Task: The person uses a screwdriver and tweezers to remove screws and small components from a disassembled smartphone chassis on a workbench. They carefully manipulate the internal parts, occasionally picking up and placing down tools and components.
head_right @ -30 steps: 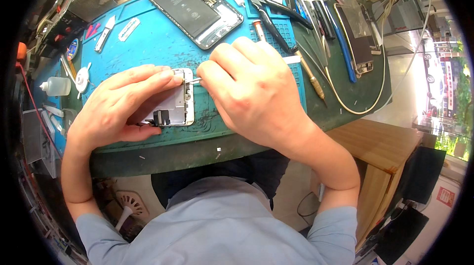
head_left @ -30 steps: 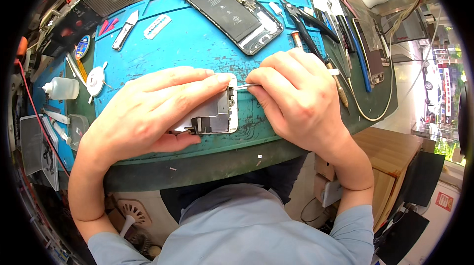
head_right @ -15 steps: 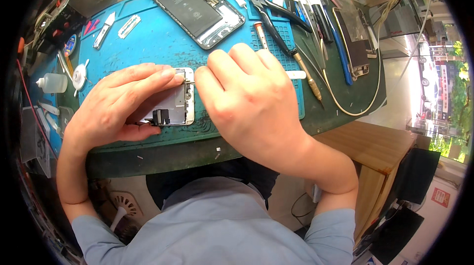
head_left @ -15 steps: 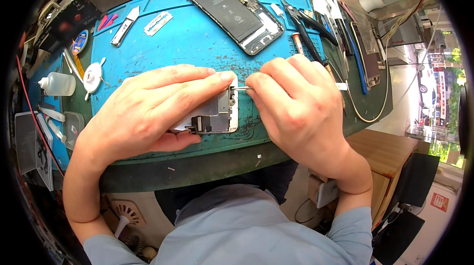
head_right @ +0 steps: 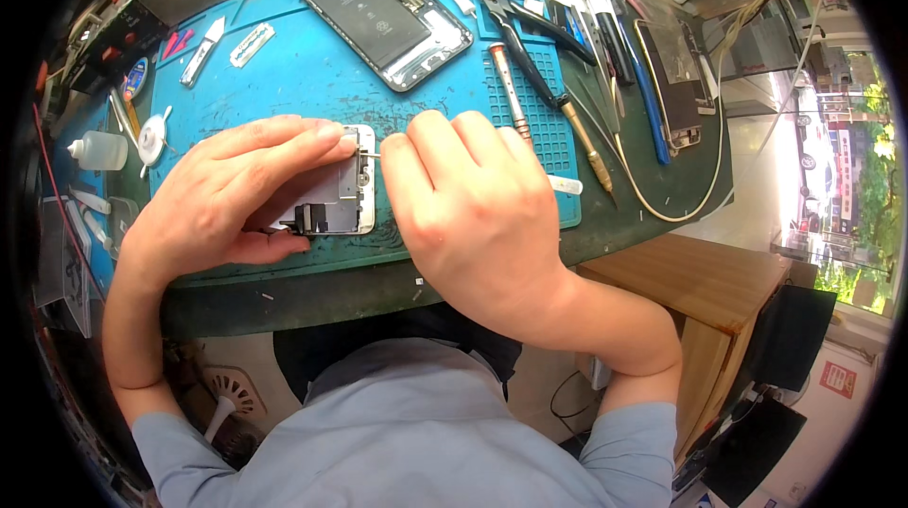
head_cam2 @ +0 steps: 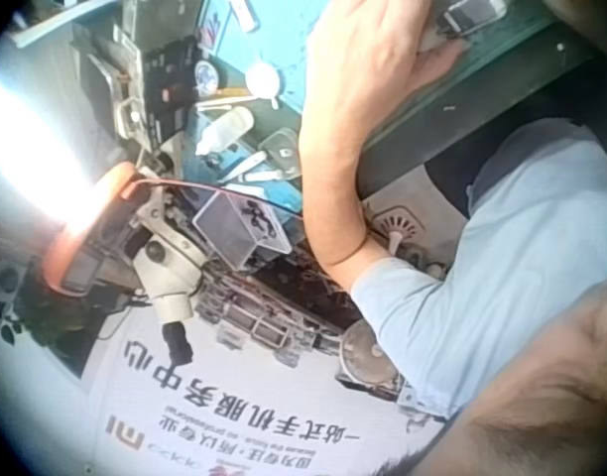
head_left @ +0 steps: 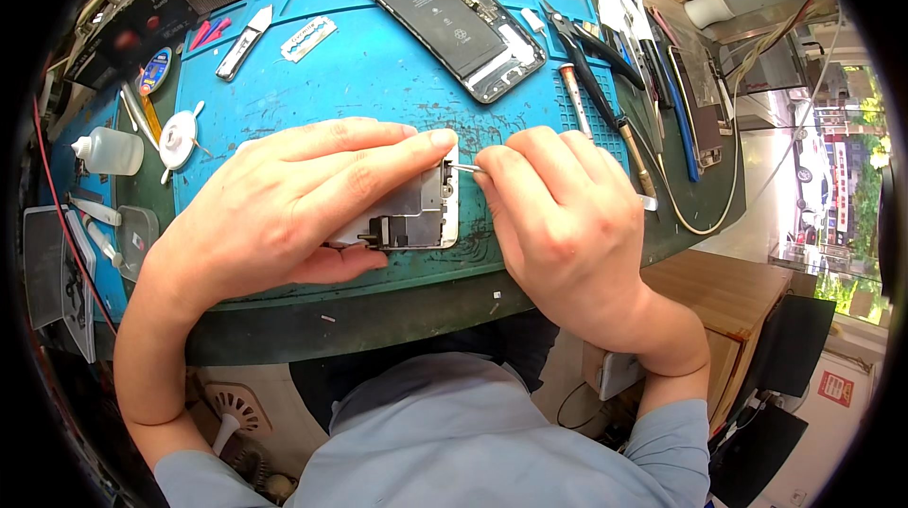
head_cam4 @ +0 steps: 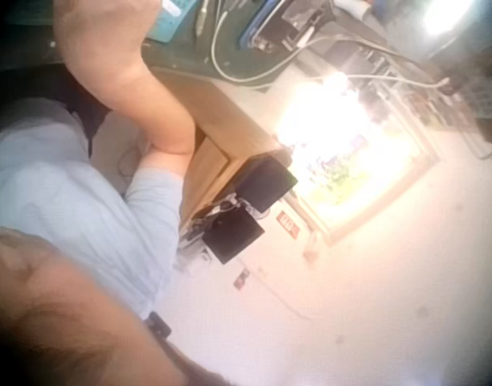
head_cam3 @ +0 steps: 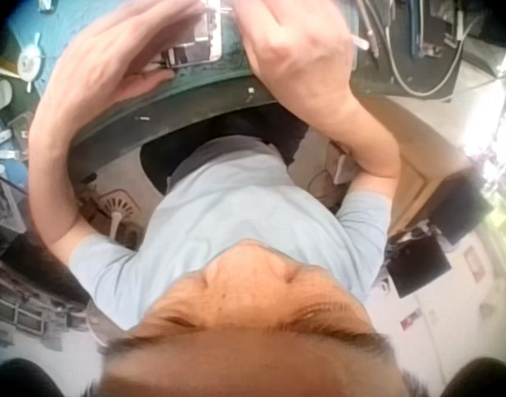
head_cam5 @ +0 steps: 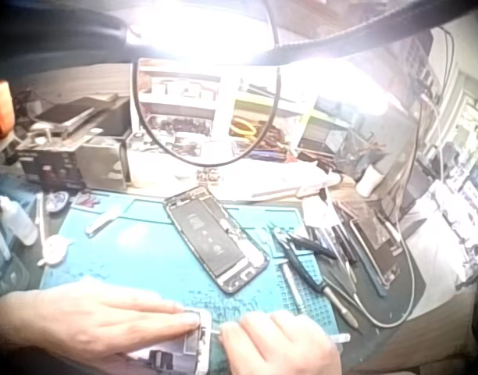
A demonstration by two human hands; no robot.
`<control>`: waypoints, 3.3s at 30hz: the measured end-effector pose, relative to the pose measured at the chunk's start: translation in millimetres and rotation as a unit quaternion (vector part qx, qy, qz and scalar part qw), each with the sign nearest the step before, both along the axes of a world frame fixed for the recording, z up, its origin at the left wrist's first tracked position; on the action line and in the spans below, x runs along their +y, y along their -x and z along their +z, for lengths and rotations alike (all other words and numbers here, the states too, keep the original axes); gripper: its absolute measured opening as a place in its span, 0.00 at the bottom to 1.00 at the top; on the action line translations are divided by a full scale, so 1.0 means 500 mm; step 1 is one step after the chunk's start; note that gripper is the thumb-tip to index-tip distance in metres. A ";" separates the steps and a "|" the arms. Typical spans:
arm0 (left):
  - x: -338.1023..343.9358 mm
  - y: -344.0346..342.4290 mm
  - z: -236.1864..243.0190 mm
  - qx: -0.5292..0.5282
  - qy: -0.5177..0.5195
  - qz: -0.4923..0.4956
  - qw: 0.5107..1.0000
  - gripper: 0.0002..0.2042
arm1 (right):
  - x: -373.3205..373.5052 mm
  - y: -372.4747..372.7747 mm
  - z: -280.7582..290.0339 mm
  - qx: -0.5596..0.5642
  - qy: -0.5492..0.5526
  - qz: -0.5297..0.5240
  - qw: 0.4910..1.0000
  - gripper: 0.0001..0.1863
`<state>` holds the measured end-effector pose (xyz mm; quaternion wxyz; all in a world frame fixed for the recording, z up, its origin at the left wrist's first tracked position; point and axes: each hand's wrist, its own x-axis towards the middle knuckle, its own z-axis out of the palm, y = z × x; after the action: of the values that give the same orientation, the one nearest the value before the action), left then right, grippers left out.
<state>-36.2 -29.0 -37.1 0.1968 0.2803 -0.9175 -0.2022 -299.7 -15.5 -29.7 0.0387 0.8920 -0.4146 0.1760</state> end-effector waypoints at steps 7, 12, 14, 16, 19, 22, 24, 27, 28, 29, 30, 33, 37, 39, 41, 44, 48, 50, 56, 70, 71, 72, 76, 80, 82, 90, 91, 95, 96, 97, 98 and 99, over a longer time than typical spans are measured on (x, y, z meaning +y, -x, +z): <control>-0.001 0.000 -0.002 0.009 -0.004 -0.001 1.000 0.45 | -0.001 -0.001 -0.024 -0.035 0.031 0.003 0.999 0.06; -0.001 0.001 -0.001 0.012 -0.002 -0.001 1.000 0.46 | -0.006 0.006 -0.005 -0.044 -0.004 0.015 0.999 0.09; -0.002 0.001 -0.002 0.013 0.001 -0.002 1.000 0.46 | -0.012 0.009 -0.003 -0.043 -0.009 0.024 0.999 0.09; -0.001 0.001 -0.001 0.012 -0.003 0.001 1.000 0.46 | -0.016 0.011 -0.003 -0.051 -0.016 0.029 0.998 0.08; 0.000 0.000 0.001 0.010 -0.010 0.005 1.000 0.46 | -0.019 0.013 -0.004 -0.068 -0.026 0.031 0.997 0.08; 0.001 0.000 0.001 0.009 -0.010 0.005 1.000 0.46 | -0.020 0.014 -0.004 -0.071 -0.026 0.033 0.997 0.08; 0.001 0.000 0.001 0.006 -0.010 0.005 1.000 0.46 | -0.021 0.014 -0.007 -0.072 -0.021 0.033 0.997 0.08; 0.001 0.000 0.001 0.003 -0.013 0.006 1.000 0.46 | -0.020 0.013 -0.007 -0.072 -0.008 0.028 0.997 0.08; 0.001 0.000 0.001 0.003 -0.013 0.006 1.000 0.46 | -0.021 0.013 -0.008 -0.068 -0.003 0.031 0.997 0.08; 0.002 0.000 0.001 0.003 -0.013 0.006 1.000 0.46 | -0.024 0.013 -0.010 -0.065 0.002 0.035 0.997 0.08; 0.002 0.000 0.001 0.003 -0.013 0.007 1.000 0.46 | -0.025 0.013 -0.010 -0.062 0.007 0.038 0.997 0.08; 0.001 0.000 0.000 0.005 -0.011 0.008 1.000 0.45 | -0.023 0.010 0.007 -0.009 0.010 0.038 0.999 0.08; 0.000 0.000 -0.002 0.008 0.001 0.002 1.000 0.45 | -0.020 0.003 0.024 0.042 0.035 0.045 0.997 0.07; 0.000 0.000 -0.004 0.011 0.008 -0.001 1.000 0.45 | -0.019 0.001 0.029 0.057 0.045 0.050 0.996 0.07; 0.000 0.000 -0.007 0.014 0.009 0.000 1.000 0.46 | -0.021 0.000 0.035 0.074 0.042 0.058 0.995 0.07; 0.000 -0.001 -0.008 0.012 0.004 0.000 1.000 0.47 | -0.026 0.001 0.036 0.078 0.038 0.068 0.994 0.08; 0.001 -0.002 -0.009 0.013 -0.002 0.002 1.000 0.47 | -0.039 0.004 0.039 0.073 0.016 0.081 0.994 0.08; 0.001 -0.001 -0.009 0.013 -0.008 0.003 1.000 0.47 | -0.044 0.006 0.041 0.065 0.008 0.090 0.994 0.07; 0.001 -0.002 -0.010 0.009 -0.014 0.005 1.000 0.48 | -0.066 0.019 0.032 0.032 -0.022 0.118 0.992 0.07; 0.000 -0.002 -0.007 0.011 -0.015 0.001 1.000 0.48 | -0.064 0.031 0.002 -0.053 -0.045 0.113 0.991 0.08; 0.000 -0.002 -0.007 0.010 -0.016 0.001 1.000 0.48 | -0.064 0.031 0.000 -0.056 -0.044 0.112 0.991 0.08; 0.000 -0.002 -0.007 0.009 -0.015 0.001 1.000 0.48 | -0.064 0.031 -0.002 -0.058 -0.044 0.112 0.991 0.08; 0.000 -0.002 -0.006 0.009 -0.017 0.000 1.000 0.49 | -0.066 0.033 -0.014 -0.086 -0.050 0.123 0.987 0.08; 0.000 -0.003 -0.007 0.010 -0.020 0.000 1.000 0.48 | -0.064 0.026 -0.018 -0.103 -0.064 0.130 0.984 0.08; 0.001 -0.004 -0.007 0.010 -0.023 0.003 1.000 0.48 | -0.064 0.026 -0.017 -0.103 -0.063 0.130 0.984 0.08; 0.002 -0.002 -0.005 0.013 -0.029 0.007 0.999 0.48 | -0.069 0.034 -0.024 -0.111 -0.059 0.146 0.981 0.09; 0.002 -0.003 -0.004 0.012 -0.028 0.007 1.000 0.48 | -0.069 0.034 -0.027 -0.118 -0.055 0.147 0.981 0.09; 0.002 -0.004 -0.005 0.011 -0.022 0.007 1.000 0.48 | -0.066 0.031 -0.025 -0.142 -0.064 0.151 0.976 0.09; 0.003 -0.005 -0.006 0.011 -0.021 0.009 1.000 0.48 | -0.066 0.030 -0.023 -0.146 -0.073 0.152 0.975 0.09; 0.002 -0.004 -0.006 0.011 -0.020 0.008 1.000 0.48 | -0.067 0.032 -0.025 -0.148 -0.069 0.155 0.974 0.09; 0.002 -0.004 -0.006 0.011 -0.019 0.008 1.000 0.48 | -0.070 0.035 -0.029 -0.149 -0.066 0.157 0.974 0.09; 0.002 -0.003 -0.006 0.011 -0.017 0.007 1.000 0.48 | -0.072 0.036 -0.031 -0.150 -0.062 0.159 0.974 0.09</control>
<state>-34.5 -28.0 -40.1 0.2033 0.2876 -0.9099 -0.2191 -317.7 -51.3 -45.0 -0.1079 0.9106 -0.2782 0.2860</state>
